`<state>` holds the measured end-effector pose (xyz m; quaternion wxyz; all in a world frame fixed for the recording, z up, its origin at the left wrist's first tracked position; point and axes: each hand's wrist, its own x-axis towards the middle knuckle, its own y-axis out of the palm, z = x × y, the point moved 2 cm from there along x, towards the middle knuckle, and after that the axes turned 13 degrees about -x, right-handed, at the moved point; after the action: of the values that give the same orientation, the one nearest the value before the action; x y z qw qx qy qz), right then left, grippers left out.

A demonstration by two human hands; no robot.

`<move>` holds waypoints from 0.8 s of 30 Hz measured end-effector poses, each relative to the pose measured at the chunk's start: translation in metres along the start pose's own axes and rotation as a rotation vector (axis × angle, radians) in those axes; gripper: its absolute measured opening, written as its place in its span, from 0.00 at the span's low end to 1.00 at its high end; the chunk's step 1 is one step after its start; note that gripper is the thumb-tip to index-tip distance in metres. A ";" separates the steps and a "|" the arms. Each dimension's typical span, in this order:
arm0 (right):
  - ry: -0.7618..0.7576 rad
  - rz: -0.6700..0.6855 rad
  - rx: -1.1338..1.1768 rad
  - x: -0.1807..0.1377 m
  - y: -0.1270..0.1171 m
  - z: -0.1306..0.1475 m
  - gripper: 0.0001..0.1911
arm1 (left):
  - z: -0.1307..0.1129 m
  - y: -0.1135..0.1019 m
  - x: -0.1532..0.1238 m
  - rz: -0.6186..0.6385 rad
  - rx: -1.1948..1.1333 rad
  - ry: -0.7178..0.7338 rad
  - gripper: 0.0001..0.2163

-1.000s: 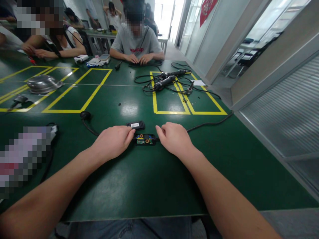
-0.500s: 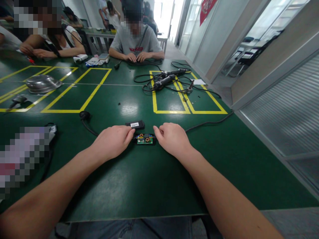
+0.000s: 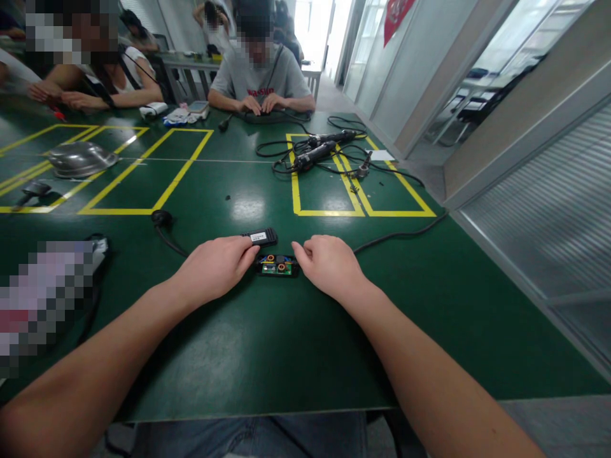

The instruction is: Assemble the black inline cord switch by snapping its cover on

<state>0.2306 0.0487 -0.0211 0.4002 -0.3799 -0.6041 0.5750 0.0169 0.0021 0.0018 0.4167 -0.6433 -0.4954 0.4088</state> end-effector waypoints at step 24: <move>-0.065 -0.115 0.093 0.006 0.009 0.000 0.23 | 0.016 0.006 0.008 -0.318 -0.168 0.123 0.13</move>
<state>0.2283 0.0549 -0.0303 0.4300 -0.3068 -0.6102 0.5905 0.0051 0.0108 -0.0096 0.4504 -0.6131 -0.5970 0.2547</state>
